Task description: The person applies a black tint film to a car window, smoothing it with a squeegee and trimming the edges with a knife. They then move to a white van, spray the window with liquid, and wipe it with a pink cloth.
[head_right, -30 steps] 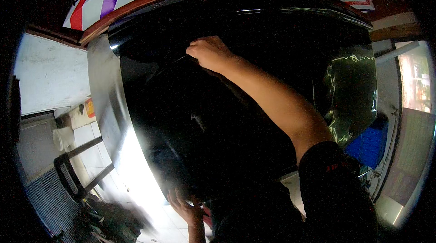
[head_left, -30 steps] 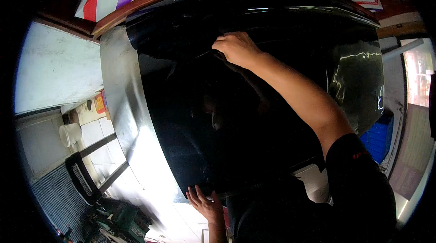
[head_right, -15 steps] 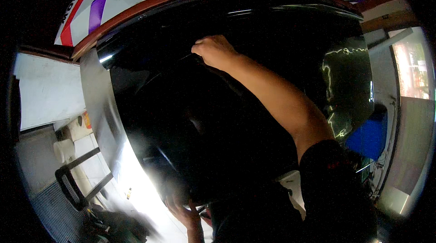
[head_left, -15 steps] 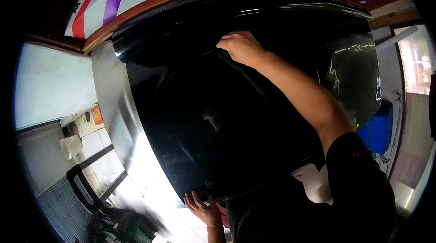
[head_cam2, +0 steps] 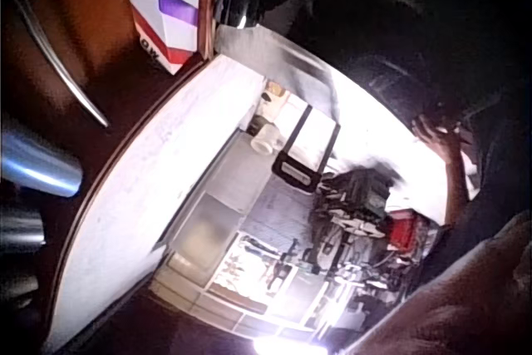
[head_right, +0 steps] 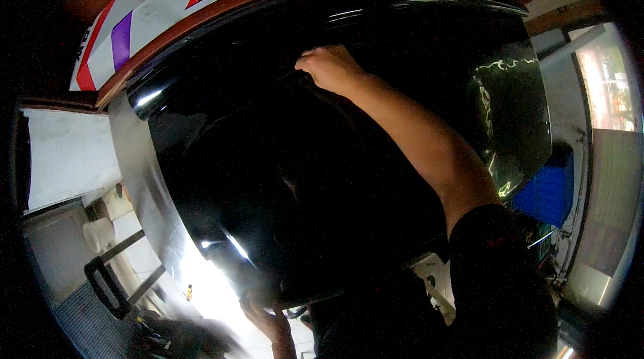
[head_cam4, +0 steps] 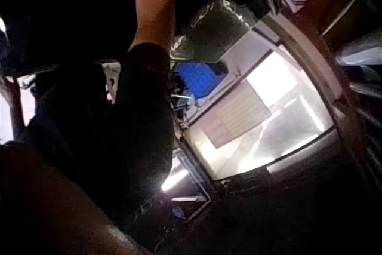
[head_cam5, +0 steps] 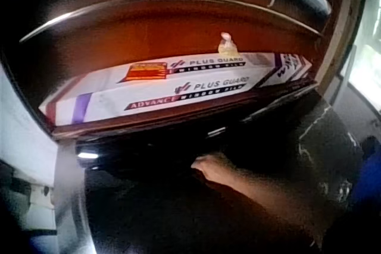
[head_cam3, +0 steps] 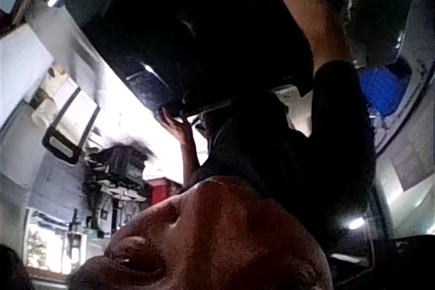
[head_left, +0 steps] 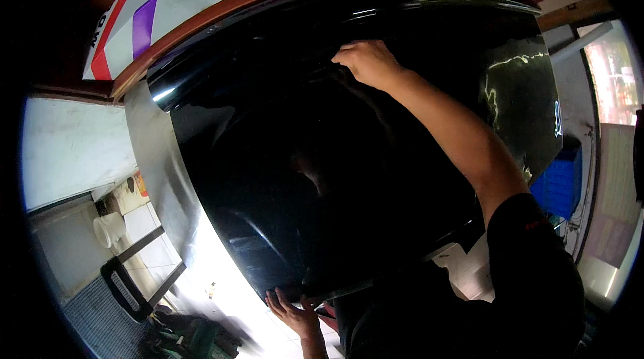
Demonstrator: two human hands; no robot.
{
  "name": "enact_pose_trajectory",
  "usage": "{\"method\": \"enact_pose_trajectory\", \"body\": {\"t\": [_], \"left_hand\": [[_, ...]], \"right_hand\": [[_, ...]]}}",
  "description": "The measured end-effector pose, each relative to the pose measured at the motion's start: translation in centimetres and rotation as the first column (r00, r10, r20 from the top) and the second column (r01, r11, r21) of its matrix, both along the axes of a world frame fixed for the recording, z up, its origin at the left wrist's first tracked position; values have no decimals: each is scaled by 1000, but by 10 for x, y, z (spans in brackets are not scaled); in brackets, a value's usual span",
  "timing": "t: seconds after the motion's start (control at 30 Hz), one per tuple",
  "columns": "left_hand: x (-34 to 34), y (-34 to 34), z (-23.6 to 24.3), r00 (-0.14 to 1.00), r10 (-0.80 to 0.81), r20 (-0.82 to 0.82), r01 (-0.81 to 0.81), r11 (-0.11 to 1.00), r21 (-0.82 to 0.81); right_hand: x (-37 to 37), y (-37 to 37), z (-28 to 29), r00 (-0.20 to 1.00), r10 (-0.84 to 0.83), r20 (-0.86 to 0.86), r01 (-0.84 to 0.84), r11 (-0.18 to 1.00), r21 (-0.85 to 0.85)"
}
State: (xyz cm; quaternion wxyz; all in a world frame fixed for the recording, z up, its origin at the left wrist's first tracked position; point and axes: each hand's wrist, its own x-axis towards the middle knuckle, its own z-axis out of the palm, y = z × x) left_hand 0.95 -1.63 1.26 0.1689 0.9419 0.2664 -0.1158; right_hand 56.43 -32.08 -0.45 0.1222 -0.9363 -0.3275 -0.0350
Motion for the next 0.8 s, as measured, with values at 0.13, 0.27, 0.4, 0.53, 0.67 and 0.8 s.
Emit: {"method": "enact_pose_trajectory", "body": {"t": [0.13, 0.27, 0.4, 0.53, 0.67, 0.8], "left_hand": [[-4, 2, -5, 999, 7, -39, -7, 1000, 11], [-1, -3, -3, 999, 15, -32, -15, 1000, 21], [-11, 2, -14, 1000, -12, -23, 13, 998, 63], [-11, -1, -13, 1000, 17, -21, -16, 998, 66], [-9, -1, -13, 1000, 3, 27, -4, 999, 44], [-15, 1, -19, 999, 29, -15, -28, 998, 58]], "right_hand": [[3, -17, 1, 997, -57, -45, 55, 997, -57], [5, -35, 8, 996, -69, -57, 65, 995, -70], [8, -60, 3, 994, -102, -37, 100, 993, -56], [15, -90, 3, 995, -91, -26, 90, 995, -46], [17, -117, 4, 996, -88, -16, 87, 995, -48], [16, -134, 10, 993, -114, -18, 113, 991, -69]]}}
